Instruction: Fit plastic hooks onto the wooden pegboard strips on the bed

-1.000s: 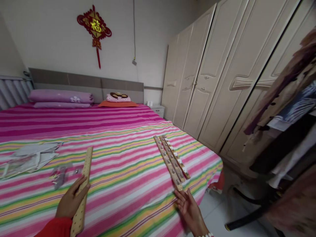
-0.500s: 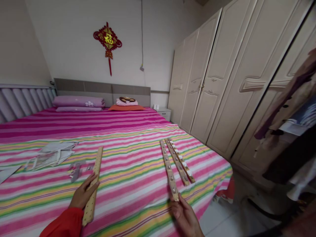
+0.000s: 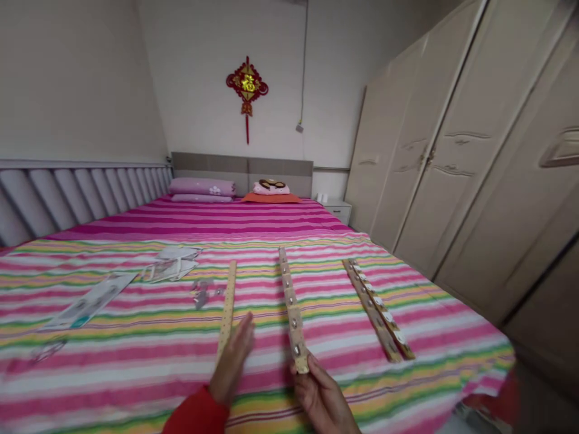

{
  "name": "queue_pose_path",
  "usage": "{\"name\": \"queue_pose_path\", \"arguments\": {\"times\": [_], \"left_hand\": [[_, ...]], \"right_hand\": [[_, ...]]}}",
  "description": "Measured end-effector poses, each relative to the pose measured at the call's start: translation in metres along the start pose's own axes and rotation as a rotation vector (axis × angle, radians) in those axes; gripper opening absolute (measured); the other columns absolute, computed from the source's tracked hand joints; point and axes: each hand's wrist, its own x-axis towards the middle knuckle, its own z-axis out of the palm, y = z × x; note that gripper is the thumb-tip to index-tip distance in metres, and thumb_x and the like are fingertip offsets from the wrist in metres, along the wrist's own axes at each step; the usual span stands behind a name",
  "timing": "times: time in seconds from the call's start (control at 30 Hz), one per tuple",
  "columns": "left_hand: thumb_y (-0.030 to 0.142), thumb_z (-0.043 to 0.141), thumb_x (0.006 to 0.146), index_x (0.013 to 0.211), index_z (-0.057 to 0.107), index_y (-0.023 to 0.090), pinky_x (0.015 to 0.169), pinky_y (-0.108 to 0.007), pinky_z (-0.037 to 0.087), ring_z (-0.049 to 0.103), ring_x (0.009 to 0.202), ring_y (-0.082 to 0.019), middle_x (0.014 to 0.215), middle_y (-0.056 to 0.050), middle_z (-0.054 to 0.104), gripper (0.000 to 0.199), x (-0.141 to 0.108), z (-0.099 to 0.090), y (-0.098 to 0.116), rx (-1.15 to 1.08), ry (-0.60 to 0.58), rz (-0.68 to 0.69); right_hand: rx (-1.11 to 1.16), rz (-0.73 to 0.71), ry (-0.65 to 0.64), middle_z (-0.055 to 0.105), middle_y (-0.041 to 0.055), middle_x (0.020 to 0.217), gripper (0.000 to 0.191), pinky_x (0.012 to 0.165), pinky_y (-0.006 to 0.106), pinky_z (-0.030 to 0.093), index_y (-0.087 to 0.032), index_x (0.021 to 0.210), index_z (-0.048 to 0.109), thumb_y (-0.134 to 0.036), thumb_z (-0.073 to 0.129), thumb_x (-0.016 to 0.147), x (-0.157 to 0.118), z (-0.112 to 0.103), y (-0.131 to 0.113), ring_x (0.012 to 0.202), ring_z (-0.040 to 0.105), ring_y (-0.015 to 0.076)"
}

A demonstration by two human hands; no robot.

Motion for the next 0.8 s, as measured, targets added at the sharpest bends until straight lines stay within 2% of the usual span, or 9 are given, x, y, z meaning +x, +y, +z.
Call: {"name": "queue_pose_path", "arguments": {"times": [0.07, 0.13, 0.2, 0.27, 0.33, 0.47, 0.6, 0.7, 0.8], "left_hand": [[0.051, 0.072, 0.066, 0.141, 0.038, 0.027, 0.098, -0.037, 0.048, 0.043, 0.131, -0.029, 0.148, -0.013, 0.037, 0.086, -0.010, 0.014, -0.001, -0.138, -0.074, -0.025], [0.045, 0.078, 0.059, 0.147, 0.025, 0.026, 0.100, -0.037, 0.046, 0.039, 0.134, -0.030, 0.150, -0.014, 0.034, 0.105, -0.013, 0.022, 0.002, -0.190, -0.068, -0.005], [0.042, 0.079, 0.060, 0.148, 0.020, 0.023, 0.103, -0.034, 0.043, 0.036, 0.135, -0.029, 0.149, -0.013, 0.036, 0.108, -0.009, 0.022, 0.007, -0.149, 0.002, 0.016], [0.042, 0.076, 0.064, 0.147, 0.023, 0.022, 0.105, -0.031, 0.040, 0.036, 0.136, -0.027, 0.148, -0.012, 0.038, 0.101, 0.000, 0.015, 0.011, -0.083, 0.096, 0.042], [0.044, 0.073, 0.068, 0.146, 0.027, 0.022, 0.104, -0.029, 0.041, 0.038, 0.134, -0.025, 0.147, -0.012, 0.039, 0.093, 0.011, 0.004, 0.013, -0.058, 0.159, 0.060], [0.047, 0.069, 0.071, 0.143, 0.033, 0.022, 0.094, -0.028, 0.048, 0.049, 0.126, -0.024, 0.145, -0.013, 0.043, 0.084, 0.031, -0.017, 0.011, -0.104, 0.188, 0.009], [0.043, 0.070, 0.071, 0.137, 0.043, 0.019, 0.090, -0.028, 0.049, 0.057, 0.115, -0.022, 0.128, -0.012, 0.059, 0.075, 0.048, -0.033, 0.013, -0.103, 0.261, -0.025], [0.044, 0.071, 0.070, 0.129, 0.052, 0.016, 0.084, -0.028, 0.051, 0.063, 0.102, -0.022, 0.115, -0.011, 0.066, 0.067, 0.062, -0.043, 0.017, -0.083, 0.324, -0.046], [0.048, 0.070, 0.069, 0.118, 0.059, 0.014, 0.074, -0.027, 0.052, 0.065, 0.087, -0.020, 0.101, -0.010, 0.070, 0.061, 0.074, -0.051, 0.019, -0.098, 0.361, -0.009]], "right_hand": [[-0.002, 0.021, -0.034, 0.069, 0.0027, 0.078, 0.025, 0.055, 0.016, 0.044, -0.017, 0.093, 0.067, -0.019, 0.078, 0.070, 0.018, 0.017, 0.018, 0.067, 0.061, 0.0093], [0.003, 0.030, -0.061, 0.070, 0.0018, 0.080, 0.023, 0.058, 0.018, 0.046, -0.017, 0.090, 0.068, -0.019, 0.078, 0.069, 0.035, 0.032, 0.036, 0.067, 0.061, 0.0092], [0.005, 0.039, -0.073, 0.071, 0.0032, 0.084, 0.022, 0.065, 0.020, 0.048, -0.016, 0.089, 0.069, -0.018, 0.079, 0.069, 0.050, 0.046, 0.052, 0.073, 0.063, 0.0107], [-0.002, 0.045, -0.079, 0.072, 0.0038, 0.085, 0.024, 0.067, 0.020, 0.049, -0.015, 0.091, 0.070, -0.017, 0.079, 0.068, 0.063, 0.056, 0.065, 0.073, 0.063, 0.0107], [-0.028, 0.047, -0.085, 0.072, 0.0025, 0.082, 0.028, 0.062, 0.019, 0.048, -0.015, 0.095, 0.070, -0.015, 0.078, 0.068, 0.074, 0.064, 0.075, 0.063, 0.060, 0.0087], [-0.132, 0.050, -0.100, 0.068, -0.0008, 0.070, 0.030, 0.053, 0.017, 0.044, -0.016, 0.100, 0.069, -0.016, 0.076, 0.071, 0.086, 0.076, 0.086, 0.053, 0.054, 0.0068], [-0.242, 0.061, -0.142, 0.064, -0.0015, 0.064, 0.027, 0.049, 0.017, 0.042, -0.014, 0.096, 0.068, -0.022, 0.076, 0.072, 0.089, 0.085, 0.092, 0.049, 0.051, 0.0059], [-0.319, 0.075, -0.188, 0.061, -0.0010, 0.061, 0.026, 0.046, 0.019, 0.041, -0.013, 0.091, 0.067, -0.029, 0.076, 0.072, 0.090, 0.085, 0.099, 0.046, 0.050, 0.0071], [-0.371, 0.092, -0.187, 0.060, -0.0005, 0.059, 0.032, 0.046, 0.020, 0.039, -0.012, 0.093, 0.066, -0.033, 0.076, 0.071, 0.089, 0.082, 0.105, 0.045, 0.051, 0.0082]]}}
